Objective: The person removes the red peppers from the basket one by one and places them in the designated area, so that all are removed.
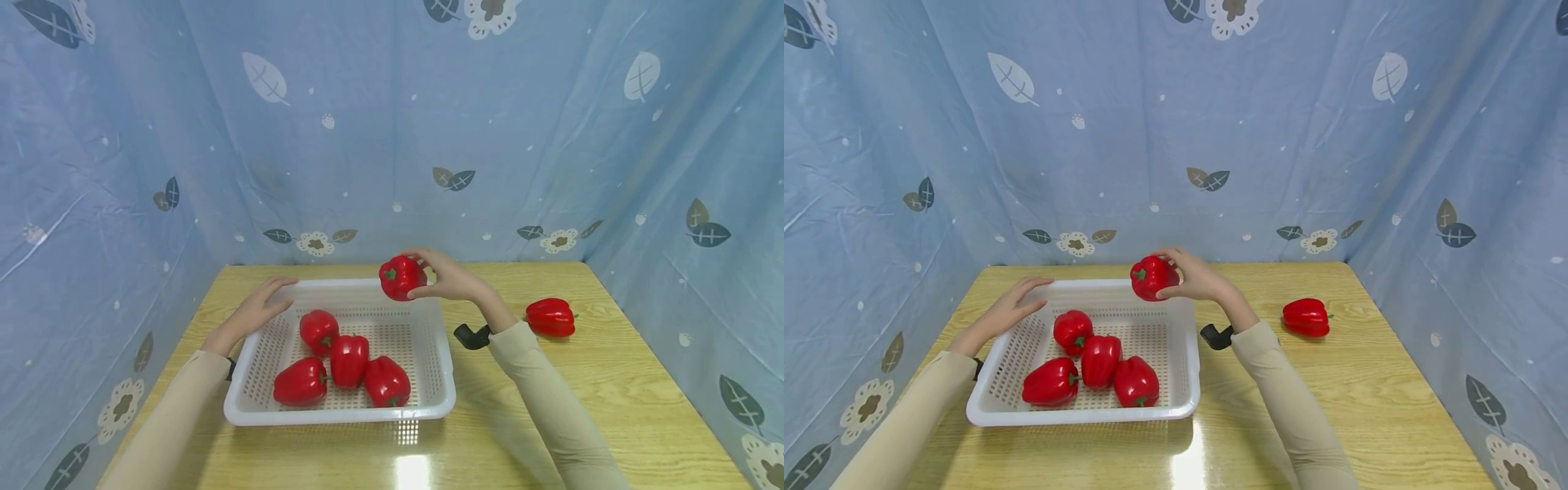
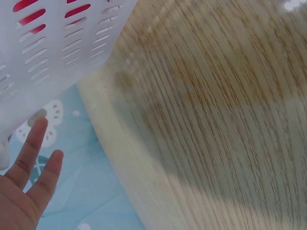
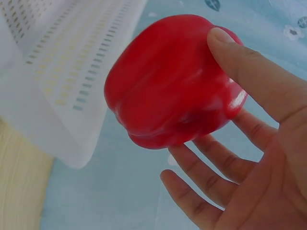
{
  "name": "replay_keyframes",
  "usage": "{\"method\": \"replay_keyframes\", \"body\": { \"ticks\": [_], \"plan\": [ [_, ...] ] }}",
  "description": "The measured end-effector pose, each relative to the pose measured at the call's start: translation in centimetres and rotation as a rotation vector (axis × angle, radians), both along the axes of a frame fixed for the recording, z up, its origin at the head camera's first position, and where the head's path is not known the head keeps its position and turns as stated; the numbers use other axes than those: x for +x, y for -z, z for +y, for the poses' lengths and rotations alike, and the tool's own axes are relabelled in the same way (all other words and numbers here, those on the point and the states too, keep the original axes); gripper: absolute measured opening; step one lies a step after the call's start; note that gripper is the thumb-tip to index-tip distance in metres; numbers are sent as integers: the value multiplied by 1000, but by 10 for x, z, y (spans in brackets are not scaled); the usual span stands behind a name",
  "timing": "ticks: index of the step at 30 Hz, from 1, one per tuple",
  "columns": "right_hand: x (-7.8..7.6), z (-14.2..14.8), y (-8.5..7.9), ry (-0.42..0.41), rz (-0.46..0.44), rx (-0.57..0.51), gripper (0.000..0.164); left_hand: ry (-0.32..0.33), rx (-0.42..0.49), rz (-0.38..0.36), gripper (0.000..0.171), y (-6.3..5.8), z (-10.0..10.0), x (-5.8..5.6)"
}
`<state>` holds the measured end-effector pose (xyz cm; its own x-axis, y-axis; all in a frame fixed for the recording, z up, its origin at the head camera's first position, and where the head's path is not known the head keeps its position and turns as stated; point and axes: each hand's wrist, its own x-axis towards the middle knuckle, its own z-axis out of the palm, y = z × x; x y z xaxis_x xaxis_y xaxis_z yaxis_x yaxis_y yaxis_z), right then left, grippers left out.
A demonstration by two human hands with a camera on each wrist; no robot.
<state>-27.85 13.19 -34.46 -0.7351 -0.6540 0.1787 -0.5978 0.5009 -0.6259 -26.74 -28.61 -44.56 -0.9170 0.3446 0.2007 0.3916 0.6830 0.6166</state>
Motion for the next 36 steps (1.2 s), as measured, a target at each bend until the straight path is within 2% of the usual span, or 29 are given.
{"method": "replay_keyframes", "body": {
  "ticks": [9, 20, 30, 36],
  "plan": [
    [3, 18, 4, 63, 4, -72, 73, -4, -5, -6, 48, -1, 1, 1],
    [9, 41, 11, 168, 19, -108, 74, 3, -7, 2, 49, 1, 1, -1],
    [12, 66, 21, 281, -9, -176, 75, 2, 0, 4, 49, 0, 0, 0],
    [13, 80, 28, 326, -28, -175, 76, 8, 8, 6, 49, 0, 0, 0]
  ]
}}
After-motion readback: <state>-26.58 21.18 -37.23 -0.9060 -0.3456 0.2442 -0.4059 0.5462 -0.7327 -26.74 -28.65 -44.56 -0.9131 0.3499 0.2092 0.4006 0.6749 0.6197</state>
